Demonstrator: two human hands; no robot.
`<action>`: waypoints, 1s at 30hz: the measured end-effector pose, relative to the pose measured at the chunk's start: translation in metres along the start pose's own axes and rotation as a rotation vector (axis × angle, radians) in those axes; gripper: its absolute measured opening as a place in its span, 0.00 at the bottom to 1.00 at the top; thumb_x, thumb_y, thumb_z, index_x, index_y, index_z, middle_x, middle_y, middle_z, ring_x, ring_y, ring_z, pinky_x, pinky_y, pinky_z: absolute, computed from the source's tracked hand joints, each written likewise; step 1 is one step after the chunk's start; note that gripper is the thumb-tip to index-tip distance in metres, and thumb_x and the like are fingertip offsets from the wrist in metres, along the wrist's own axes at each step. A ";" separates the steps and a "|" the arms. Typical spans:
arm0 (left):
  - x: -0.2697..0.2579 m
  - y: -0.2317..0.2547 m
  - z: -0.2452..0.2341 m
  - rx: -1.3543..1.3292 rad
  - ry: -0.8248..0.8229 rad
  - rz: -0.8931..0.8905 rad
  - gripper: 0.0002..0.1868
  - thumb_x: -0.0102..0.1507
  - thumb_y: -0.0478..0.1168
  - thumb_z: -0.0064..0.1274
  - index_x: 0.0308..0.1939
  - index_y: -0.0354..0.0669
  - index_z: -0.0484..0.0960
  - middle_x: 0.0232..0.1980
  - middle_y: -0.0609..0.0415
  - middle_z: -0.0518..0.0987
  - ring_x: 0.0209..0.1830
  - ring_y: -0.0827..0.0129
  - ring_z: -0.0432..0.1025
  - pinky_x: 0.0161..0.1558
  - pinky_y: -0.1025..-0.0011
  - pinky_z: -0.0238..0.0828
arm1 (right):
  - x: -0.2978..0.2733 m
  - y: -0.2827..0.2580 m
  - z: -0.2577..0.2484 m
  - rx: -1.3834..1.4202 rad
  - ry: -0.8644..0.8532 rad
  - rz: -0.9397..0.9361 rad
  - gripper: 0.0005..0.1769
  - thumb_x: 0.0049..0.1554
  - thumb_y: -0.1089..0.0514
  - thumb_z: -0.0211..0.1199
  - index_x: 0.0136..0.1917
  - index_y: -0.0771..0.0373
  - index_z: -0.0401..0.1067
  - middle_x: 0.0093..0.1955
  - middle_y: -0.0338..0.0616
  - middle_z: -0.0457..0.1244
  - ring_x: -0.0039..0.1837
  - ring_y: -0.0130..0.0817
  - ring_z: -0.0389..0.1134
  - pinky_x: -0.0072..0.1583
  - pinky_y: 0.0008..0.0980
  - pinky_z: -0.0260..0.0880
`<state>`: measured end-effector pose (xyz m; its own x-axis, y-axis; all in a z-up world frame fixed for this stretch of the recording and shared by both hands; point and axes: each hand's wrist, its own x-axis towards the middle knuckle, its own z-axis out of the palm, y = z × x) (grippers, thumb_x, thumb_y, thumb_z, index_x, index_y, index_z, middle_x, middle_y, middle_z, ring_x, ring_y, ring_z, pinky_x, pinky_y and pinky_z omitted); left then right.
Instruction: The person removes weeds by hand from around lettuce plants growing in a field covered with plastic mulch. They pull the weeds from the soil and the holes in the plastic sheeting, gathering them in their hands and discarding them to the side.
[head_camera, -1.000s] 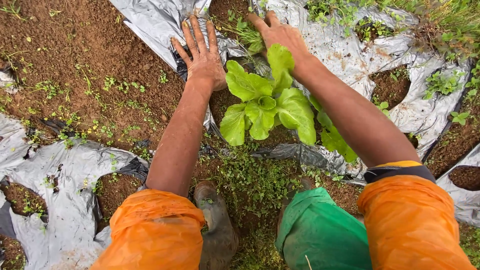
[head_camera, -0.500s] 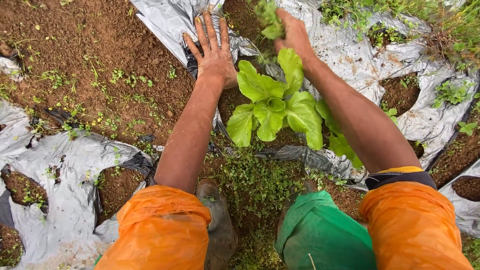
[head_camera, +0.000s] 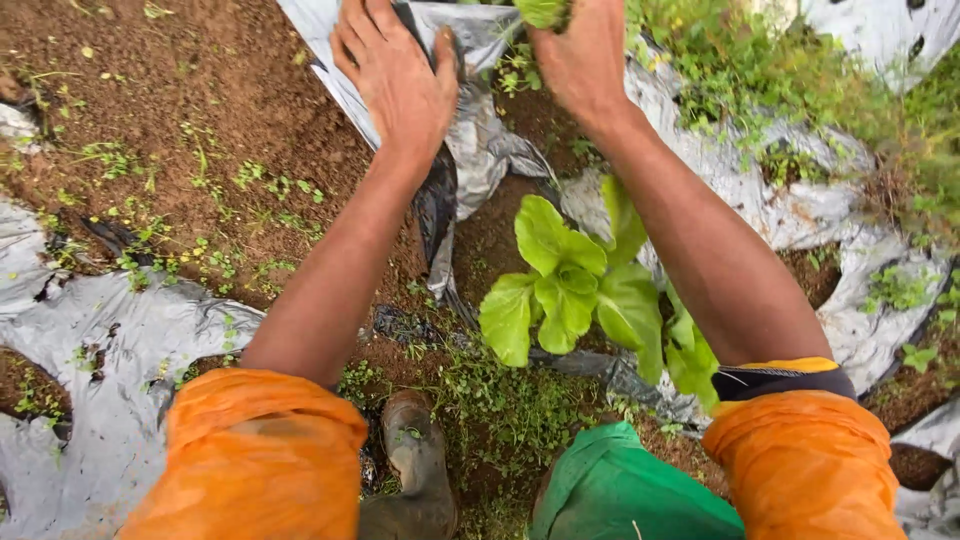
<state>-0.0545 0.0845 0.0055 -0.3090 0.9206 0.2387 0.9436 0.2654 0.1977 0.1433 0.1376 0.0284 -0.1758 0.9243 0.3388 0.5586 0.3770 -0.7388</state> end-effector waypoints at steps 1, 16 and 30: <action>0.001 -0.003 0.007 0.080 -0.047 -0.071 0.42 0.70 0.69 0.25 0.78 0.44 0.51 0.80 0.44 0.52 0.83 0.55 0.50 0.82 0.50 0.40 | 0.012 0.000 0.014 -0.066 -0.095 0.043 0.13 0.59 0.65 0.62 0.58 0.64 0.69 0.57 0.51 0.65 0.56 0.43 0.65 0.55 0.44 0.67; -0.003 0.007 -0.018 0.064 -0.113 -0.109 0.43 0.63 0.53 0.48 0.78 0.38 0.53 0.82 0.45 0.56 0.84 0.55 0.47 0.83 0.53 0.30 | 0.019 0.007 0.101 -0.344 -0.127 0.140 0.36 0.43 0.81 0.61 0.65 0.65 0.67 0.70 0.66 0.61 0.54 0.47 0.71 0.47 0.37 0.77; -0.004 0.006 -0.015 0.067 -0.064 -0.096 0.42 0.63 0.51 0.48 0.77 0.38 0.57 0.80 0.45 0.60 0.82 0.55 0.49 0.83 0.52 0.37 | 0.027 -0.004 0.091 -0.336 -0.221 0.180 0.43 0.51 0.70 0.77 0.75 0.54 0.63 0.76 0.65 0.53 0.40 0.28 0.70 0.35 0.22 0.78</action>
<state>-0.0491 0.0782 0.0202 -0.3918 0.9060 0.1600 0.9167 0.3695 0.1523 0.0621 0.1664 -0.0126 -0.2004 0.9777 0.0626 0.8224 0.2026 -0.5317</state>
